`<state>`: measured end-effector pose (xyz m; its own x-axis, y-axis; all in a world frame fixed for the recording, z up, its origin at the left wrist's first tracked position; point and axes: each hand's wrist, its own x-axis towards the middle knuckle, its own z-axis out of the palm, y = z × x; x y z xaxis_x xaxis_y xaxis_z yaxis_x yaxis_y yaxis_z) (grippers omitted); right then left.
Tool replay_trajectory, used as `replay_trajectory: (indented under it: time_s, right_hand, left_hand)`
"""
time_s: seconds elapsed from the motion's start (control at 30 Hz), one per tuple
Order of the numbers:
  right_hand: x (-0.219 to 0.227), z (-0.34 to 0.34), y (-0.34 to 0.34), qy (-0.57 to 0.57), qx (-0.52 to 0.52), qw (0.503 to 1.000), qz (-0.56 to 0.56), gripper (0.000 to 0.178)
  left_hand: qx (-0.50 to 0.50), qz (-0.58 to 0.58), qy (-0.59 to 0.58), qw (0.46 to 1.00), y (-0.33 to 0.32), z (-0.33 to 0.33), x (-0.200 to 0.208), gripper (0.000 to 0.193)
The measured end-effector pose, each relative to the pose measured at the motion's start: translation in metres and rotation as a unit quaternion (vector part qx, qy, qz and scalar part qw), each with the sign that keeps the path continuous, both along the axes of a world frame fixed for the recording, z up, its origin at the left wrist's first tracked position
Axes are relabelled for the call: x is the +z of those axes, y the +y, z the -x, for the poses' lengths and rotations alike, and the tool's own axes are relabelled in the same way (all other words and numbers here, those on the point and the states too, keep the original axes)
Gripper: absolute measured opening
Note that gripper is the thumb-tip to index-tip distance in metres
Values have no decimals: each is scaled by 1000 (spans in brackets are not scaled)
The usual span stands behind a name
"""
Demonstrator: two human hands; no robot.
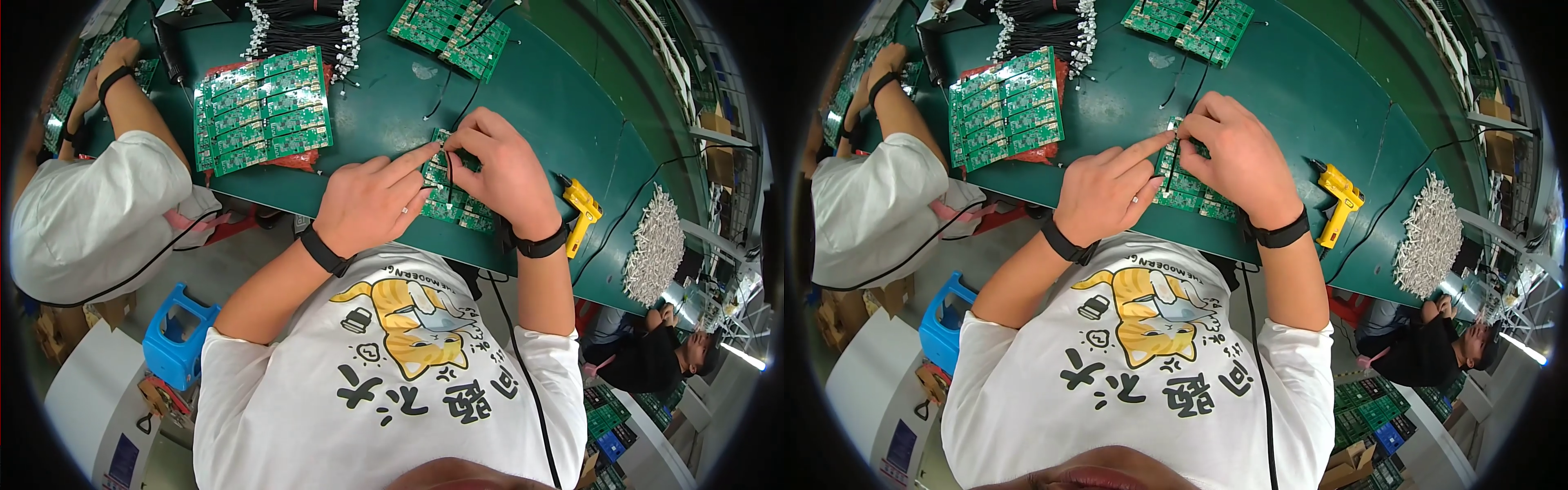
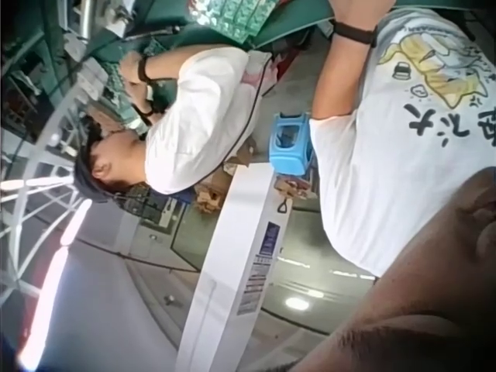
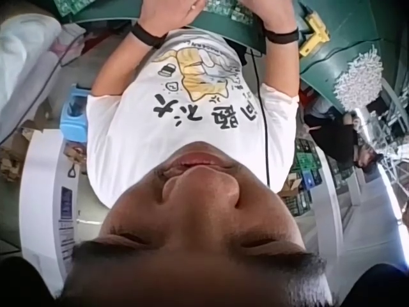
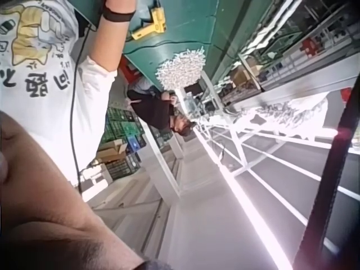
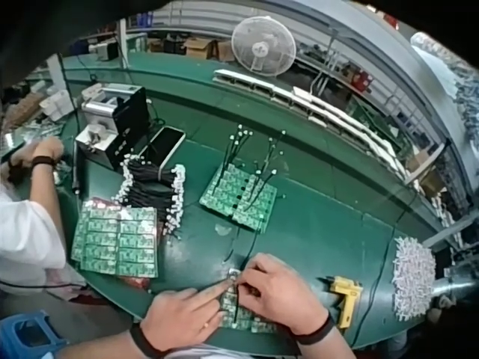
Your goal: The person picks up a circuit board and places it on the table, then takes wires from a bundle and plugs them into the connectors on the board. After finishing, they move the circuit board to a stack and repeat the process with another board.
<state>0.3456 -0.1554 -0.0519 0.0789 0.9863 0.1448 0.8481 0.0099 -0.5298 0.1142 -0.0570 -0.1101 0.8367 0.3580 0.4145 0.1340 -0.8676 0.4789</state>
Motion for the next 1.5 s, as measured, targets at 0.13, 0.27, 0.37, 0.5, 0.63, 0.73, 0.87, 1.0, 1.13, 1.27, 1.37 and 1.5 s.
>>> replay_trajectory:
  time_s: [0.13,0.27,0.37,0.5,0.63,0.73,0.87,1.0,1.13,1.27,1.37,1.5]
  right_hand:
    - [-2,2,2,2,-14,1000,-10,19]
    - [-8,1,4,26,-31,999,-23,17]
    - [-14,-4,4,59,-41,997,-18,17]
    - [-23,-11,2,99,-36,994,-8,16]
    - [-28,-15,0,108,-27,994,-11,16]
    - [-28,-15,1,90,-20,996,-11,17]
    - [-30,-12,-3,67,-36,996,-40,19]
    - [-1,9,-15,30,-106,993,-29,20]
    - [9,21,-31,55,-7,996,-71,25]
    - [5,35,-33,-11,44,991,-127,29]
    - [2,26,-34,-46,60,988,-134,30]
    - [1,22,-35,-79,74,984,-143,29]
  left_hand:
    - [-1,5,-2,1000,0,0,-1,25]
    - [-1,-12,27,1000,0,2,-2,20]
    - [-7,-13,26,1000,1,2,-2,20]
    - [-5,-9,10,1000,0,0,1,22]
    - [-6,-25,28,999,1,2,-1,19]
    - [-5,-17,18,1000,1,0,0,21]
    - [-4,-30,23,999,0,1,0,20]
    - [-1,-29,29,999,1,0,-1,19]
    - [-1,-19,27,999,1,-1,0,18]
    - [-2,-8,16,1000,1,-2,0,21]
    - [-4,-2,8,1000,1,-2,1,21]
    - [-19,17,-5,1000,4,1,1,20]
